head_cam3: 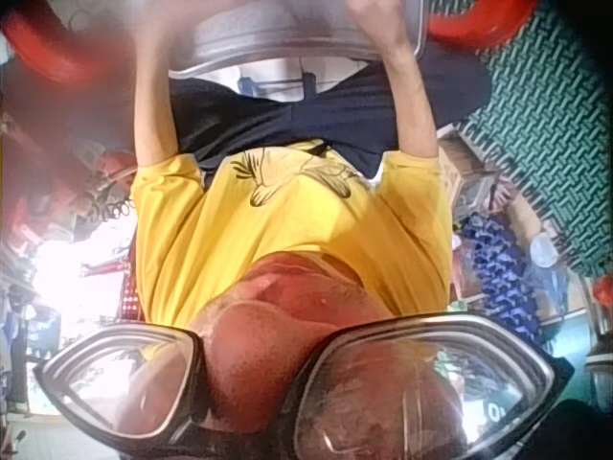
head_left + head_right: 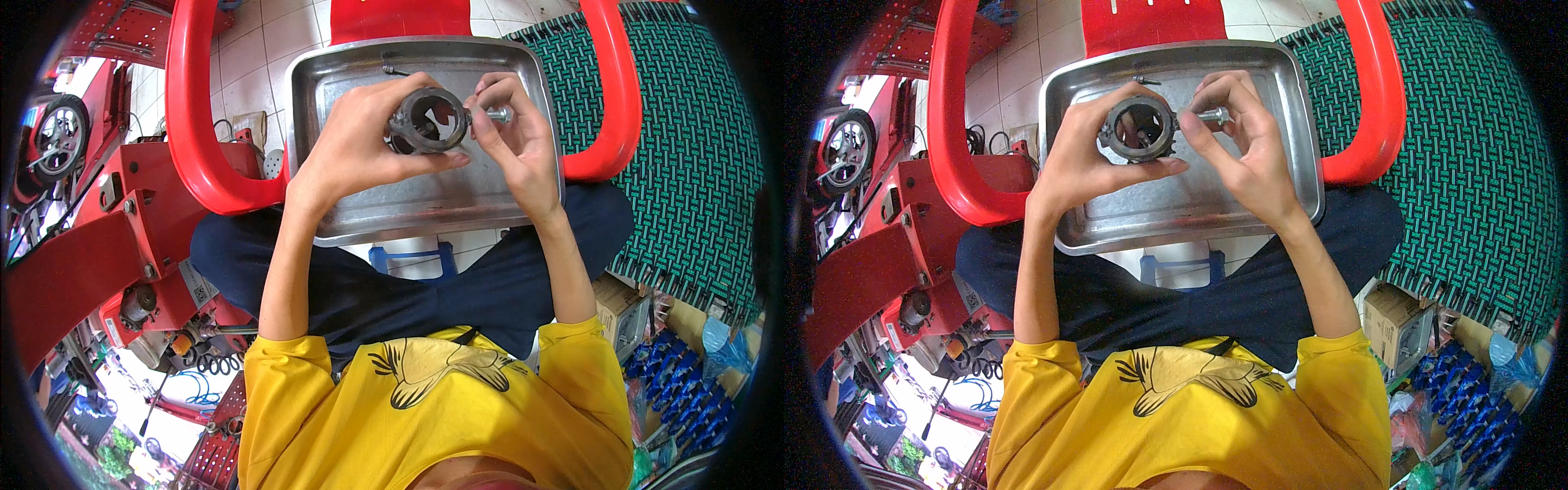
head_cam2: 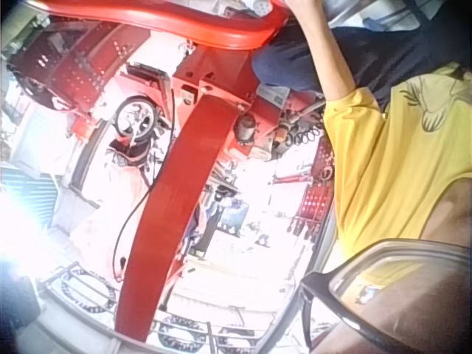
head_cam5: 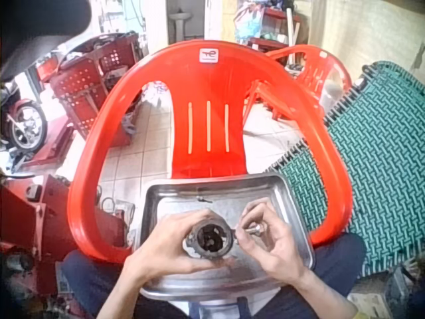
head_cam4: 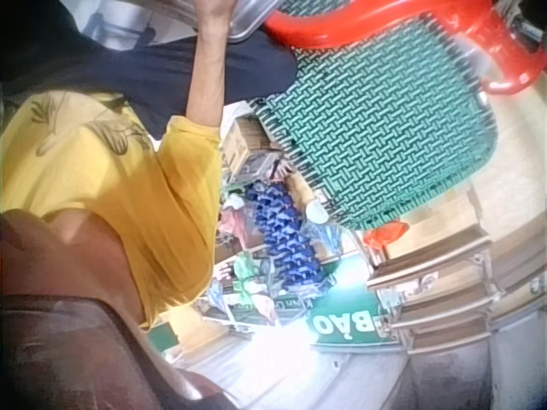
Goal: The person assembles a mechanical unit by inserting a cylindrical shaft into a larger housing, followed by placing and securing multiple small pins and screws into the structure.
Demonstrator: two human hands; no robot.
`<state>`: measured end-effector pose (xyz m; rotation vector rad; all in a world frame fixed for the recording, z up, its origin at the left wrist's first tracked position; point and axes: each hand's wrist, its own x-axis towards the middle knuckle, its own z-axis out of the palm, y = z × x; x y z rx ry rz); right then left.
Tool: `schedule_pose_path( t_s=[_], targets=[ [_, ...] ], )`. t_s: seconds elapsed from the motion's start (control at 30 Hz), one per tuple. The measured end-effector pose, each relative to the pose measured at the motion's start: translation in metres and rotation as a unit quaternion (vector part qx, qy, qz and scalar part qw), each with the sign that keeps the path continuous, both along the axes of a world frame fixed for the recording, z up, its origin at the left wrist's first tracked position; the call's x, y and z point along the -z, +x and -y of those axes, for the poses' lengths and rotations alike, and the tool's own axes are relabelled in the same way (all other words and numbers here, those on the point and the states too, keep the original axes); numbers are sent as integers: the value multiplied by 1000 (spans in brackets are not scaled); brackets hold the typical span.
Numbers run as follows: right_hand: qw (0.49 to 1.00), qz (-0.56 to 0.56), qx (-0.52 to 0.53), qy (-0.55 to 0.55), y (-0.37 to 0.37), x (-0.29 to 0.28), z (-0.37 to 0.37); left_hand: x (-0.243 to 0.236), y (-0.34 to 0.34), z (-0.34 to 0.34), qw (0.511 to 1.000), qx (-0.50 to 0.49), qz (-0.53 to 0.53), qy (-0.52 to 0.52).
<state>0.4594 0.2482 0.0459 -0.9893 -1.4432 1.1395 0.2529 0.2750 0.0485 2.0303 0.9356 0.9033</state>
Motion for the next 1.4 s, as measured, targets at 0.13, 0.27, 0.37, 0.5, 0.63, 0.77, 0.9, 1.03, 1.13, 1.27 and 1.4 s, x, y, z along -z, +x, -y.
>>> schedule_pose_path(
  t_s=[0.13, 0.27, 0.37, 0.5, 0.63, 0.77, 0.9, 1.03, 1.13, 1.27, 1.4],
  targets=[
    [997, 2, -52, -62, 8, -2, -2, 0, -1, 1, 1000, -1, -7, 1],
    [999, -16, -33, -37, 7, 3, -1, 0, 1, 0, 1000, 7, -3, 8],
    [1000, -20, -13, 9, 2, 4, -2, 1, 0, 0, 1000, 3, -4, 12],
    [995, -40, -44, -75, 7, 0, -3, -2, 0, 1, 1000, 6, -15, -3],
    [992, -40, -74, -95, 11, 2, -2, 0, 0, 1, 1000, 8, -8, 10],
    [994, -77, -38, -70, 4, -1, -1, -1, 1, 0, 1000, 5, -2, 9],
    [984, -95, -44, -142, 5, -4, -1, 0, 1, 0, 1000, 6, -11, 7],
    [978, -73, -80, -176, 11, -4, -2, -2, 1, 0, 1000, 8, -20, 12],
    [987, -81, -77, -120, 9, -1, -1, -1, 1, 0, 1000, 8, -19, 9],
    [979, -122, -42, -158, 1, -9, 2, -2, 0, 0, 1000, 4, -23, -5],
    [972, -127, -54, -188, 7, -1, 2, -2, 2, 1, 1000, 9, -13, -7]
  ],
)
